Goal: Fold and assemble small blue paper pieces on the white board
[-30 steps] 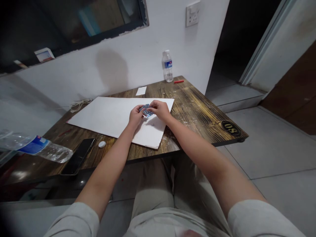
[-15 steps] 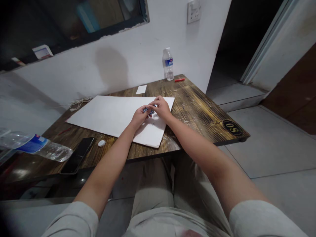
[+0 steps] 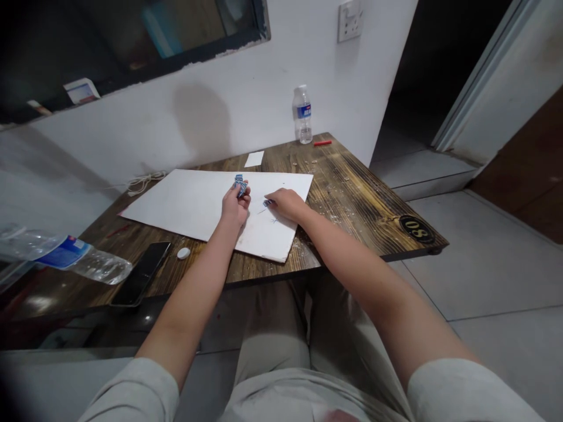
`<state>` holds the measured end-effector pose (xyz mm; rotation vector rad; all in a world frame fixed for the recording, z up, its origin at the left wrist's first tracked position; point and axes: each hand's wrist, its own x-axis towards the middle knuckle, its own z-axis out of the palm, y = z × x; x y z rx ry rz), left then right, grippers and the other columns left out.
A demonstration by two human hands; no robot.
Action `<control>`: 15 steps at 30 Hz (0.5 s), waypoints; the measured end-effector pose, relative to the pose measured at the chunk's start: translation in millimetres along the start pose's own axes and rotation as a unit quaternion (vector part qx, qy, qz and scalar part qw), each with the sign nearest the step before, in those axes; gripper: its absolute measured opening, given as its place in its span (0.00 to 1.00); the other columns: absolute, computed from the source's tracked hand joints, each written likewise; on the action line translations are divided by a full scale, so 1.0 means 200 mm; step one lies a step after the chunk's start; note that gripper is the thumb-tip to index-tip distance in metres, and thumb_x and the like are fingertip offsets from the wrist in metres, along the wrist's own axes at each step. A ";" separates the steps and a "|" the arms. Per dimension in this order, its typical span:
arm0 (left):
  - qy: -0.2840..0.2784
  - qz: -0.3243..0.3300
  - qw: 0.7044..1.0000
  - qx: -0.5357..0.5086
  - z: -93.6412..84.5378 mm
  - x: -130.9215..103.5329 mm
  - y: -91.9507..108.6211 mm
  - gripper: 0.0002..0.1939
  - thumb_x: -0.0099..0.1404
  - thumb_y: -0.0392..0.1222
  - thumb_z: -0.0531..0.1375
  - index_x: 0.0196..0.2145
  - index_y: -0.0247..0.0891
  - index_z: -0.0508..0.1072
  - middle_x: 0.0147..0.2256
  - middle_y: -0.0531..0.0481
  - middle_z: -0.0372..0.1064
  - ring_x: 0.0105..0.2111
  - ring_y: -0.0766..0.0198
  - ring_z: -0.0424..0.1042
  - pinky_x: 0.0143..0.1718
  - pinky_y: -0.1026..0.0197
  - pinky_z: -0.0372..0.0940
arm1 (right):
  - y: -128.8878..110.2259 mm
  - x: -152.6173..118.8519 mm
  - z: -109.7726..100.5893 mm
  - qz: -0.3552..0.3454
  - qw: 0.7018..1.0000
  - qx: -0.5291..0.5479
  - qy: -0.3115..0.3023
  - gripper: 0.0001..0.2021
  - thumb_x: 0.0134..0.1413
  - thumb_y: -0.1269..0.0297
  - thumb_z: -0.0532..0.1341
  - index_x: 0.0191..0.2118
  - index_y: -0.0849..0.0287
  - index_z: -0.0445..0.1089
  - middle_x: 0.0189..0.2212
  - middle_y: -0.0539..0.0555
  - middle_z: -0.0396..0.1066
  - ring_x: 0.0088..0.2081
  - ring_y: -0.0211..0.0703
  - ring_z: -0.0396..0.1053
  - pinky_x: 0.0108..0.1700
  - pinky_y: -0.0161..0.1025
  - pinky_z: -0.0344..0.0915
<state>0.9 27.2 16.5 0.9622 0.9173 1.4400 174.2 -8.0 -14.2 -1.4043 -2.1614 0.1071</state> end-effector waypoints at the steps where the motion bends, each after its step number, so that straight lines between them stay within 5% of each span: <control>1: 0.006 0.022 1.000 -0.008 -0.01 0.00 0.00 0.10 0.64 0.41 0.62 0.43 0.38 0.72 0.45 0.44 0.74 0.37 0.67 0.75 0.27 0.70 0.62 | -0.01 0.00 -0.01 -0.002 1.000 -0.005 -0.008 0.15 0.57 0.69 0.62 0.50 0.58 0.74 0.46 0.59 0.76 0.48 0.53 0.68 0.48 0.44 0.61; 3: 0.022 0.038 0.999 -0.024 -0.01 0.01 0.00 0.11 0.64 0.39 0.61 0.45 0.39 0.72 0.46 0.44 0.74 0.40 0.66 0.76 0.29 0.71 0.64 | -0.02 0.00 -0.02 -0.002 1.000 -0.012 -0.006 0.12 0.57 0.69 0.62 0.47 0.58 0.76 0.42 0.58 0.77 0.46 0.51 0.68 0.46 0.42 0.61; 8: 0.052 -0.037 0.996 -0.060 0.02 -0.02 0.01 0.09 0.63 0.28 0.58 0.40 0.34 0.73 0.43 0.43 0.76 0.38 0.67 0.76 0.28 0.73 0.64 | -0.04 0.00 -0.05 0.000 1.000 -0.027 -0.004 0.09 0.57 0.71 0.62 0.43 0.60 0.77 0.39 0.58 0.77 0.43 0.49 0.68 0.45 0.41 0.60; 15: 0.082 -0.049 0.993 -0.072 0.02 -0.04 0.04 0.07 0.63 0.27 0.57 0.38 0.32 0.73 0.41 0.42 0.77 0.41 0.64 0.77 0.32 0.72 0.67 | -0.07 -0.01 -0.07 0.008 0.998 -0.055 -0.010 0.12 0.62 0.71 0.56 0.42 0.63 0.77 0.41 0.60 0.76 0.44 0.48 0.68 0.46 0.40 0.60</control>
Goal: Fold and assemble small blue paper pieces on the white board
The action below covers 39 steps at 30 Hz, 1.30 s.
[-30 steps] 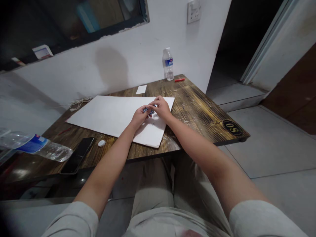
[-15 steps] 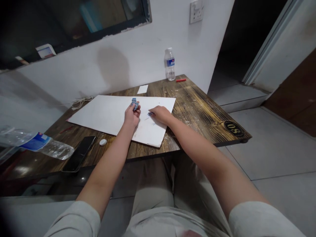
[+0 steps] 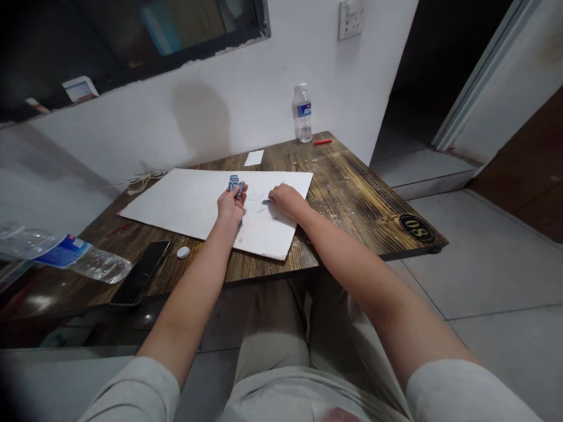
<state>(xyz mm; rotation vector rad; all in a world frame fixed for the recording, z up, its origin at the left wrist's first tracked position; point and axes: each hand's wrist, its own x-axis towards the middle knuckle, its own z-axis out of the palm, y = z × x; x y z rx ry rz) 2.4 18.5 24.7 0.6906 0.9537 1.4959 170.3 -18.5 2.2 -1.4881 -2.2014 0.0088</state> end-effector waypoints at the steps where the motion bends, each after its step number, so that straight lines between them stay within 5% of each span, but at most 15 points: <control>1: -0.003 -0.005 1.000 0.007 0.00 0.00 0.00 0.07 0.63 0.26 0.57 0.38 0.31 0.73 0.40 0.41 0.77 0.41 0.63 0.78 0.33 0.71 0.67 | 0.00 0.00 0.00 0.000 1.000 -0.003 0.002 0.12 0.62 0.72 0.55 0.41 0.63 0.77 0.40 0.61 0.75 0.43 0.48 0.68 0.45 0.40 0.59; 15: -0.108 -0.058 0.981 0.149 0.03 -0.07 -0.02 0.06 0.61 0.27 0.60 0.36 0.31 0.73 0.34 0.43 0.78 0.32 0.61 0.79 0.37 0.61 0.72 | 0.07 0.02 -0.02 0.081 0.961 0.168 0.205 0.07 0.59 0.67 0.57 0.34 0.61 0.72 0.30 0.55 0.72 0.31 0.42 0.64 0.36 0.37 0.56; 30: -0.217 -0.127 0.951 0.177 0.04 -0.10 -0.03 0.12 0.64 0.28 0.55 0.43 0.29 0.75 0.39 0.37 0.77 0.37 0.58 0.79 0.41 0.57 0.72 | 0.05 0.00 -0.01 0.026 0.954 0.197 0.223 0.10 0.60 0.60 0.57 0.33 0.59 0.72 0.29 0.55 0.73 0.30 0.42 0.65 0.35 0.38 0.59; 39: -0.210 -0.139 0.955 0.157 0.05 -0.09 -0.03 0.13 0.67 0.30 0.52 0.44 0.30 0.74 0.37 0.39 0.77 0.36 0.58 0.79 0.43 0.55 0.72 | 0.03 0.01 0.00 0.078 0.945 0.263 0.177 0.13 0.58 0.56 0.60 0.30 0.60 0.71 0.25 0.52 0.72 0.27 0.38 0.63 0.32 0.36 0.57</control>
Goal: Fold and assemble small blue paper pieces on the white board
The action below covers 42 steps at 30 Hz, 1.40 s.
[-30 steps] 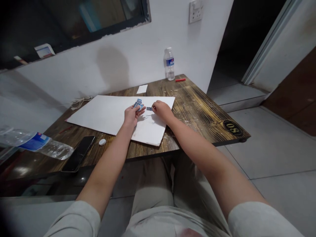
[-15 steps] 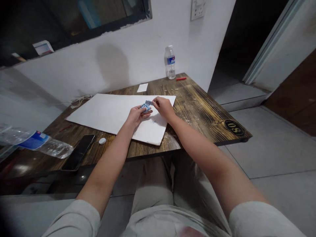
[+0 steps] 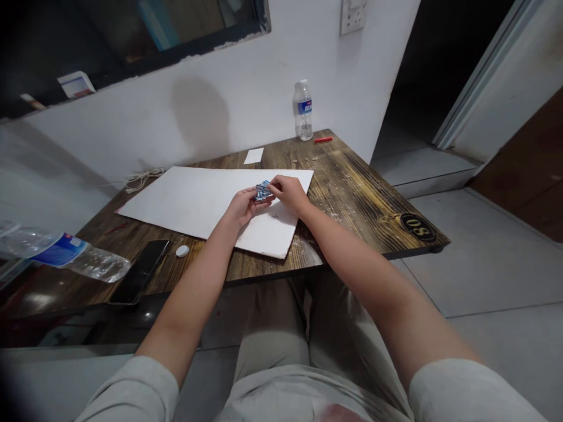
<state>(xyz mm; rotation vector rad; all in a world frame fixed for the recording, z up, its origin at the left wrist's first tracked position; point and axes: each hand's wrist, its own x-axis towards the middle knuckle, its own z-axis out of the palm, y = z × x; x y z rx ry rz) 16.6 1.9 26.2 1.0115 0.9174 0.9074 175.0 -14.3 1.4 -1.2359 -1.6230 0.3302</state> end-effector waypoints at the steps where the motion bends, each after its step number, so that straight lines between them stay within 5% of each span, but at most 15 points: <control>1: 0.005 -0.004 1.000 -0.008 0.00 0.00 0.00 0.13 0.68 0.32 0.52 0.45 0.30 0.74 0.37 0.38 0.77 0.37 0.57 0.79 0.42 0.55 0.73 | 0.00 0.00 0.00 0.009 1.000 -0.003 -0.004 0.12 0.57 0.56 0.61 0.30 0.60 0.71 0.25 0.52 0.72 0.27 0.38 0.63 0.32 0.36 0.57; 7: 0.019 -0.014 0.999 -0.035 0.01 0.01 -0.01 0.19 0.70 0.52 0.53 0.45 0.32 0.73 0.37 0.36 0.77 0.40 0.53 0.78 0.38 0.54 0.74 | 0.00 0.00 0.00 0.016 1.000 0.007 -0.003 0.13 0.56 0.55 0.62 0.29 0.60 0.72 0.24 0.52 0.72 0.27 0.38 0.64 0.31 0.35 0.57; 16: 0.011 0.026 0.999 0.030 0.01 -0.01 -0.02 0.08 0.65 0.39 0.61 0.38 0.31 0.75 0.33 0.41 0.77 0.32 0.59 0.79 0.34 0.61 0.73 | 0.00 0.00 0.02 0.086 0.992 0.086 -0.036 0.10 0.55 0.60 0.62 0.28 0.60 0.71 0.16 0.46 0.66 0.20 0.36 0.63 0.30 0.35 0.59; 21: 0.077 0.033 0.997 0.000 -0.01 0.00 0.00 0.06 0.66 0.37 0.59 0.38 0.31 0.74 0.34 0.41 0.77 0.29 0.61 0.79 0.34 0.61 0.72 | 0.00 0.01 0.01 0.123 0.985 0.118 -0.005 0.09 0.56 0.64 0.60 0.26 0.59 0.67 0.15 0.45 0.64 0.17 0.34 0.60 0.26 0.34 0.59; 26: 0.068 0.002 0.998 -0.016 -0.02 0.00 0.00 0.08 0.67 0.35 0.56 0.41 0.31 0.74 0.37 0.38 0.78 0.33 0.58 0.79 0.38 0.58 0.73 | -0.01 0.00 -0.01 0.028 0.996 0.067 0.045 0.08 0.59 0.61 0.59 0.33 0.60 0.70 0.23 0.50 0.70 0.24 0.36 0.65 0.31 0.35 0.62; 31: 0.034 -0.019 0.999 -0.029 0.01 0.00 -0.01 0.11 0.70 0.38 0.53 0.40 0.31 0.74 0.33 0.38 0.77 0.35 0.55 0.79 0.41 0.52 0.73 | -0.01 -0.01 -0.01 -0.101 0.992 -0.075 -0.026 0.06 0.57 0.69 0.59 0.36 0.59 0.75 0.33 0.56 0.74 0.34 0.43 0.68 0.40 0.39 0.63; 35: 0.047 -0.012 0.998 -0.046 0.01 0.00 0.00 0.14 0.69 0.45 0.55 0.40 0.31 0.73 0.31 0.41 0.76 0.33 0.57 0.78 0.39 0.55 0.73 | 0.00 -0.01 0.00 -0.129 0.986 -0.094 -0.051 0.08 0.57 0.69 0.59 0.36 0.58 0.76 0.37 0.58 0.73 0.39 0.47 0.68 0.44 0.42 0.63; 42: 0.103 0.039 0.991 -0.074 -0.03 0.02 0.00 0.07 0.66 0.33 0.58 0.41 0.33 0.74 0.36 0.42 0.78 0.37 0.61 0.78 0.40 0.60 0.71 | 0.01 0.00 0.00 -0.111 0.991 -0.068 -0.020 0.08 0.58 0.70 0.59 0.43 0.59 0.72 0.39 0.58 0.72 0.41 0.47 0.67 0.46 0.43 0.63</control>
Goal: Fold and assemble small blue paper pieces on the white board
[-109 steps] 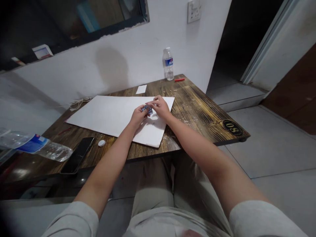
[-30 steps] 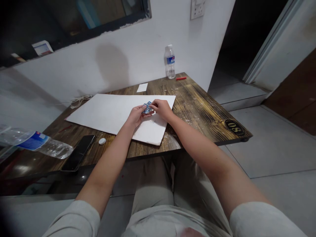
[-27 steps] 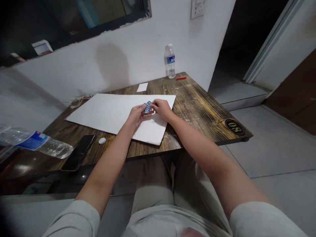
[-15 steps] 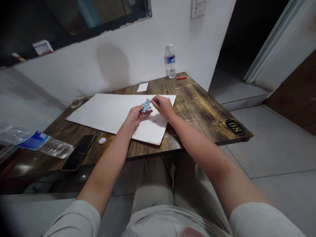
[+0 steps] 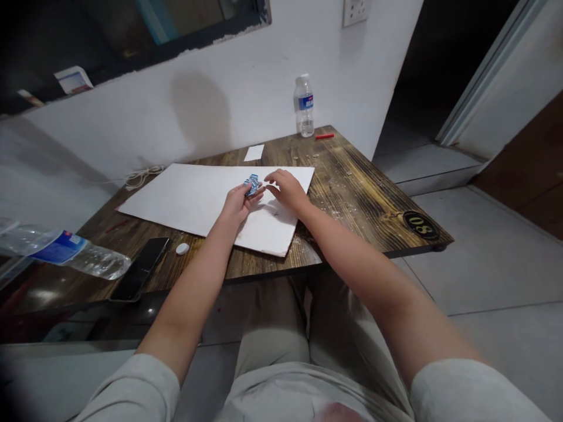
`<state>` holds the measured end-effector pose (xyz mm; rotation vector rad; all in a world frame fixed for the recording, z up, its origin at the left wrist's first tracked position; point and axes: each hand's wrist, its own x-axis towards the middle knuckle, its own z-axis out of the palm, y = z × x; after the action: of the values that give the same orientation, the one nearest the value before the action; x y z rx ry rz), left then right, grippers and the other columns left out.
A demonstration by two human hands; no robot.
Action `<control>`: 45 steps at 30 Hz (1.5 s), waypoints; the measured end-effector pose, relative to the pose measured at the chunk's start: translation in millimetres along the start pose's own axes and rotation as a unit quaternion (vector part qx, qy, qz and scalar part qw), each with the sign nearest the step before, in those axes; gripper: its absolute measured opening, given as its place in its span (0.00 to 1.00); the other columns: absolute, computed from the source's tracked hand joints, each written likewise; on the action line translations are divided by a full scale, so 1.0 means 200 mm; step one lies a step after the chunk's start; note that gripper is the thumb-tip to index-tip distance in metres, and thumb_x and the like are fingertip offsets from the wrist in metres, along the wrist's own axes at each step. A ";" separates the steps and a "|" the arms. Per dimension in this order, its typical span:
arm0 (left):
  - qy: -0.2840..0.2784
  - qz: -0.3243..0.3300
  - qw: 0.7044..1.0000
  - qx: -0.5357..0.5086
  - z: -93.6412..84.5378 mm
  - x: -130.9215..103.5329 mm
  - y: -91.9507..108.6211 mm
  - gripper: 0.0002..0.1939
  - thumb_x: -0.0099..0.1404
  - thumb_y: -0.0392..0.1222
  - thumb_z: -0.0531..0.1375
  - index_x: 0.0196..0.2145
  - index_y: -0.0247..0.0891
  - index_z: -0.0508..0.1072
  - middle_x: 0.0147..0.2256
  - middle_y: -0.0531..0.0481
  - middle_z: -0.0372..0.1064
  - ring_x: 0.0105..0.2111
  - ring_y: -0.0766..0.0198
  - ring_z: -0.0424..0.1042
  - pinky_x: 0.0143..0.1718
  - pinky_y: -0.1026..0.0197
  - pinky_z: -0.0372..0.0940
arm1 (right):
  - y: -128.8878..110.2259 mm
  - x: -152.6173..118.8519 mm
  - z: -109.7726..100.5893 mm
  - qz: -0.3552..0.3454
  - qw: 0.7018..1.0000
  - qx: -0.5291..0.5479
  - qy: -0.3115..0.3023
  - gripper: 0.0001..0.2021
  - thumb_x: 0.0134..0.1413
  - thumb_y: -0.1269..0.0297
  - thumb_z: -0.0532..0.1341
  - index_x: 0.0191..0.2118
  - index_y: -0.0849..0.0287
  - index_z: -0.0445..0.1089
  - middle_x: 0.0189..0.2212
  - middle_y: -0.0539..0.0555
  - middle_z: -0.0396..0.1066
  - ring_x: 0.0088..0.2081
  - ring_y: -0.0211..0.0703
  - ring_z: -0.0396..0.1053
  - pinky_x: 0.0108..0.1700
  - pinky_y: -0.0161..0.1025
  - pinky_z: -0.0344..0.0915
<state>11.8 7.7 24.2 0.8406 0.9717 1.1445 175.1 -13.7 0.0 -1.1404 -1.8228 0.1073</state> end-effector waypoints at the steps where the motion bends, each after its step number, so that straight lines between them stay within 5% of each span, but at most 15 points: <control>1: 0.021 0.011 1.000 -0.016 -0.01 0.01 0.01 0.08 0.67 0.33 0.56 0.42 0.33 0.74 0.38 0.43 0.78 0.39 0.61 0.78 0.41 0.60 0.71 | 0.00 0.00 0.00 0.006 1.000 -0.004 -0.007 0.08 0.58 0.70 0.60 0.43 0.59 0.71 0.39 0.58 0.72 0.41 0.48 0.67 0.46 0.43 0.63; 8: 0.133 0.063 0.980 -0.132 -0.07 0.05 0.07 0.15 0.69 0.31 0.50 0.51 0.31 0.69 0.47 0.38 0.75 0.43 0.61 0.78 0.45 0.60 0.70 | 0.00 -0.03 0.04 -0.036 0.983 -0.043 -0.178 0.16 0.56 0.68 0.63 0.51 0.57 0.71 0.47 0.59 0.73 0.48 0.49 0.67 0.50 0.44 0.62; 12: 0.135 0.046 0.976 -0.166 -0.09 0.07 0.07 0.19 0.69 0.30 0.47 0.55 0.30 0.66 0.47 0.38 0.75 0.43 0.61 0.78 0.44 0.61 0.71 | -0.03 -0.03 0.05 -0.058 0.970 -0.066 -0.227 0.12 0.57 0.69 0.62 0.48 0.58 0.74 0.41 0.59 0.75 0.44 0.48 0.69 0.46 0.42 0.63; 24: 0.057 -0.015 0.991 -0.122 -0.05 0.04 0.07 0.19 0.70 0.44 0.46 0.49 0.33 0.71 0.47 0.40 0.75 0.49 0.55 0.75 0.44 0.56 0.70 | -0.08 -0.02 0.04 -0.119 0.961 -0.109 -0.226 0.11 0.58 0.69 0.61 0.45 0.61 0.75 0.39 0.59 0.76 0.41 0.48 0.68 0.44 0.41 0.60; 35: 0.099 0.002 0.976 -0.194 -0.08 0.06 0.08 0.18 0.67 0.40 0.49 0.48 0.30 0.71 0.44 0.39 0.75 0.47 0.56 0.76 0.43 0.59 0.71 | -0.14 -0.02 0.02 -0.116 0.955 -0.118 -0.245 0.11 0.58 0.71 0.58 0.44 0.64 0.76 0.38 0.60 0.75 0.40 0.48 0.68 0.43 0.40 0.60; 45: 0.097 -0.018 0.985 -0.139 -0.10 0.08 0.08 0.17 0.67 0.37 0.48 0.46 0.27 0.72 0.33 0.43 0.75 0.34 0.60 0.78 0.35 0.63 0.71 | -0.10 -0.03 0.05 0.014 0.987 -0.069 -0.146 0.11 0.53 0.75 0.58 0.38 0.62 0.76 0.33 0.56 0.76 0.34 0.43 0.69 0.39 0.37 0.60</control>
<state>-9.1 27.4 28.3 0.4923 0.9535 1.3129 155.8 -25.4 1.3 -1.3004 -2.0988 0.1741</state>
